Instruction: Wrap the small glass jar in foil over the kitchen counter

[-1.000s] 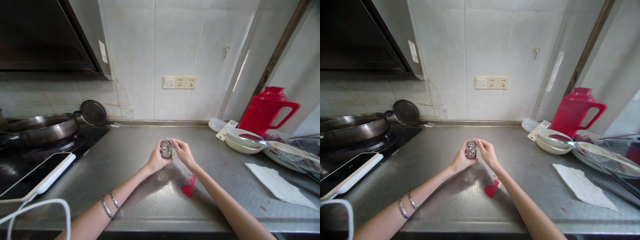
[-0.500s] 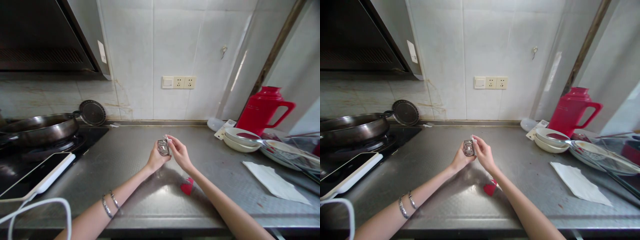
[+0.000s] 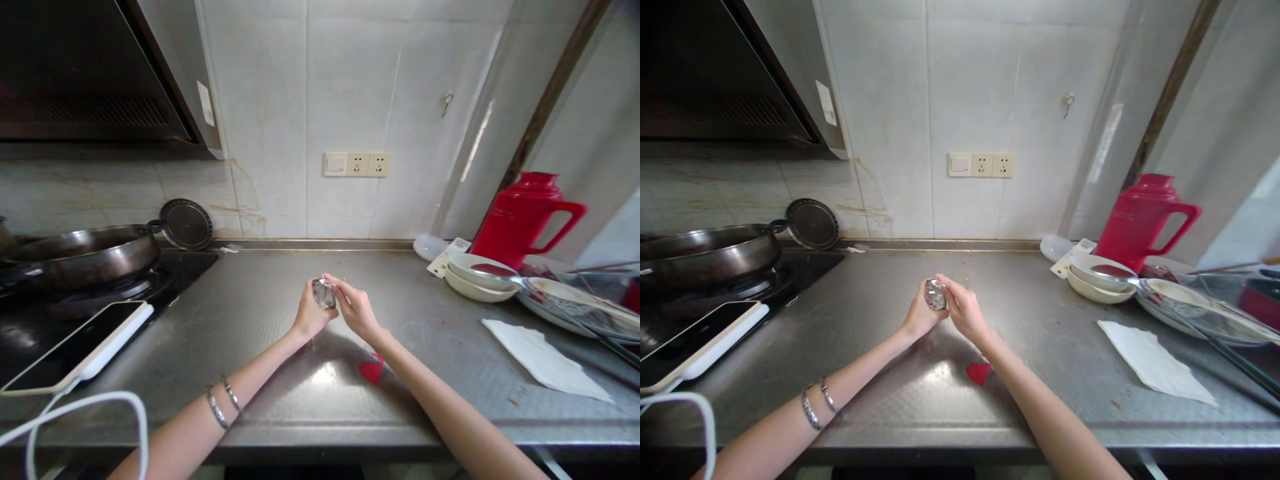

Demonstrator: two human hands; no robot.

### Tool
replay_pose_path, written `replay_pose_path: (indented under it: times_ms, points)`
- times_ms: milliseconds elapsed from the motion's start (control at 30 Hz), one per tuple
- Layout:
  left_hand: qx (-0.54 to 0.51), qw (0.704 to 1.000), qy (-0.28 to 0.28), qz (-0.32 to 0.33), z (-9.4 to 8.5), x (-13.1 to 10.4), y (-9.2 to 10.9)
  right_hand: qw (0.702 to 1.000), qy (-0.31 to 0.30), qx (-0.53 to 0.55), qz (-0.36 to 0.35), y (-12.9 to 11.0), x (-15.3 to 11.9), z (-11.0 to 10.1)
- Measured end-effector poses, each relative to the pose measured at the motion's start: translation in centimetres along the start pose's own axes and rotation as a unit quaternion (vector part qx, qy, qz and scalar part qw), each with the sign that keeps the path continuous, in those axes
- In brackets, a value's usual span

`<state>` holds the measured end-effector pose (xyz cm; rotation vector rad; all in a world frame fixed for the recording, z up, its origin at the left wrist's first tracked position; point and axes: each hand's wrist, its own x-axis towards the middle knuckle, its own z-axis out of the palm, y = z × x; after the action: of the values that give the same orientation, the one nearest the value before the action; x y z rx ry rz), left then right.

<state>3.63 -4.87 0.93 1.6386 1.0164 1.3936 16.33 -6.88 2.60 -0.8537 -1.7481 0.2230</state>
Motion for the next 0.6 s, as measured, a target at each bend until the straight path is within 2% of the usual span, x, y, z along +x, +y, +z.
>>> replay_pose_path:
  times_ms: [167, 233, 400, 467, 533, 600]
  points:
    - [-0.059, 0.998, -0.005, 0.011, -0.4, 0.7, -0.5, 0.996, -0.032, -0.005, -0.079, -0.8, -0.3, 0.2]
    - [-0.059, 0.998, -0.008, 0.017, -0.7, 0.9, -0.5, 0.996, -0.025, -0.003, -0.084, -1.0, -0.2, 0.1]
    - [0.018, 1.000, 0.008, 0.016, -0.9, 0.9, -0.3, 0.991, 0.133, -0.030, -0.016, -1.0, 1.0, -0.9]
    - [0.039, 0.999, 0.000, 0.016, -0.7, 0.5, -0.3, 0.986, 0.156, -0.051, -0.014, -0.7, 1.4, -1.2]
    - [0.059, 0.998, -0.015, 0.020, -0.4, 0.2, -0.4, 0.989, 0.127, -0.064, -0.025, -0.4, 1.6, -1.1]
    - [0.073, 0.997, -0.025, 0.027, -0.2, -0.2, -0.4, 0.995, 0.063, -0.066, -0.043, -0.3, 1.6, -0.6]
